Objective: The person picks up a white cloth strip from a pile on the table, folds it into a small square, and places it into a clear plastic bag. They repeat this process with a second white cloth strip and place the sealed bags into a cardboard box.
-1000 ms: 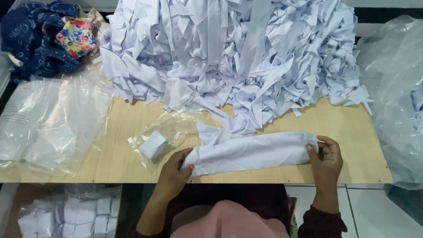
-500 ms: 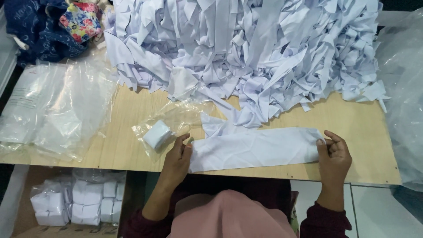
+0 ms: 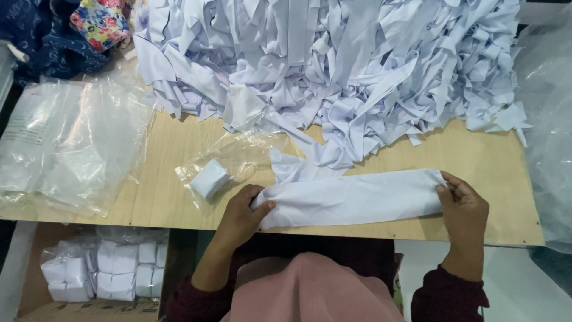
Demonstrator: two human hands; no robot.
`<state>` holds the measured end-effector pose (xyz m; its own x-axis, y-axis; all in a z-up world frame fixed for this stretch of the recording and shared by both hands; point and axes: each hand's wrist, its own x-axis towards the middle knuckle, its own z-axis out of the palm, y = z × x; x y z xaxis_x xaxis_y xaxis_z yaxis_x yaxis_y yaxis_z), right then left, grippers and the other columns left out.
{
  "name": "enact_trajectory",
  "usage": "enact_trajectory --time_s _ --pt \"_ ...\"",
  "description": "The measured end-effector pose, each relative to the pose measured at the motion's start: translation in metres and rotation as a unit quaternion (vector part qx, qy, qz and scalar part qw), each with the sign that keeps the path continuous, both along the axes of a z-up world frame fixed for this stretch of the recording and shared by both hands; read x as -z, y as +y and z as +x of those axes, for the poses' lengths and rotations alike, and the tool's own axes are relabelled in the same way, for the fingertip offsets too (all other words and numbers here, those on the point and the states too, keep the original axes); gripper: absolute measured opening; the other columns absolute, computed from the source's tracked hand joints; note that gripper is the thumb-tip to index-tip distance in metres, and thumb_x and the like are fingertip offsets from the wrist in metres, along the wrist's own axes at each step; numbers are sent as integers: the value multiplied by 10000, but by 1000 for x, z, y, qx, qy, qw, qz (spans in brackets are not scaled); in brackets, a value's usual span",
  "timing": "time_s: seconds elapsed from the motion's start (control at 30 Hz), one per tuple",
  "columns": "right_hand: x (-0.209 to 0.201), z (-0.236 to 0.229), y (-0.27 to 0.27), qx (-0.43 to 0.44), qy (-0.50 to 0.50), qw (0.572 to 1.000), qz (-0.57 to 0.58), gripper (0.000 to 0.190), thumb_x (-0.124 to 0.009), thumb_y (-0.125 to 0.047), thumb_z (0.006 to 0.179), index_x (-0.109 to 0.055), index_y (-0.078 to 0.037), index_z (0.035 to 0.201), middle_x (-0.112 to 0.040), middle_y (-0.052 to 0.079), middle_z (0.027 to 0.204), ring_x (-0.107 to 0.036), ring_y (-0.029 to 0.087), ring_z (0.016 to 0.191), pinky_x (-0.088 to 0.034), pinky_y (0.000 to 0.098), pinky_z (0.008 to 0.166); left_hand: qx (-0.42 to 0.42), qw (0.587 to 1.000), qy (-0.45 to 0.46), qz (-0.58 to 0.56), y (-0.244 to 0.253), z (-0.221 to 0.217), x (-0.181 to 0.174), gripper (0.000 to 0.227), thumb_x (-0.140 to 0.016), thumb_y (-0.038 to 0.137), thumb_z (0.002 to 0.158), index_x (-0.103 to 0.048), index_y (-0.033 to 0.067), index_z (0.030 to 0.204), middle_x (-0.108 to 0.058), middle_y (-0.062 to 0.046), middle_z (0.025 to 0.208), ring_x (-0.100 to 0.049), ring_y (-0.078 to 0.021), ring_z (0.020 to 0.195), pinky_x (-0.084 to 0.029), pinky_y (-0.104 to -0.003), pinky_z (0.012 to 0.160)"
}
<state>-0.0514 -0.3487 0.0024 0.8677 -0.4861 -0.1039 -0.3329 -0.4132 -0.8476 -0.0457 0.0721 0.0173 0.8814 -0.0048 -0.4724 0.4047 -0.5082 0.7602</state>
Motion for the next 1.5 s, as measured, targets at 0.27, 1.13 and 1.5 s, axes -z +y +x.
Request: enact_trajectory --time_s 0.27,1.13,1.5 --pt "18 -7 -53 -221 -304 926 -16 112 -647 23 1027 -613 -72 1075 -603 168 1342 -565 298 1401 -461 523 1340 85 840 -530 75 23 -13 1 440 -683 -2 934 -594 147 1338 -679 20 1020 -599 -214 1054 -360 -399 999" --pt "39 -28 -1 -50 -51 958 -278 308 -793 -321 896 -754 -81 1084 -601 58 1349 -457 298 1323 -298 513 1145 -28 892 -283 350 16 -42 48 416 -762 459 852 -638 137 1084 -593 -109 1107 -535 -339 1069 -489 -475 806" --pt "51 -24 -3 -37 -105 945 -309 263 -717 -301 970 -760 -90 1121 -613 99 1367 -490 321 1316 -330 544 1117 143 879 -327 315 -47 45 42 286 -755 387 887 -716 109 946 -640 -104 967 -565 -322 934 -483 -443 710"
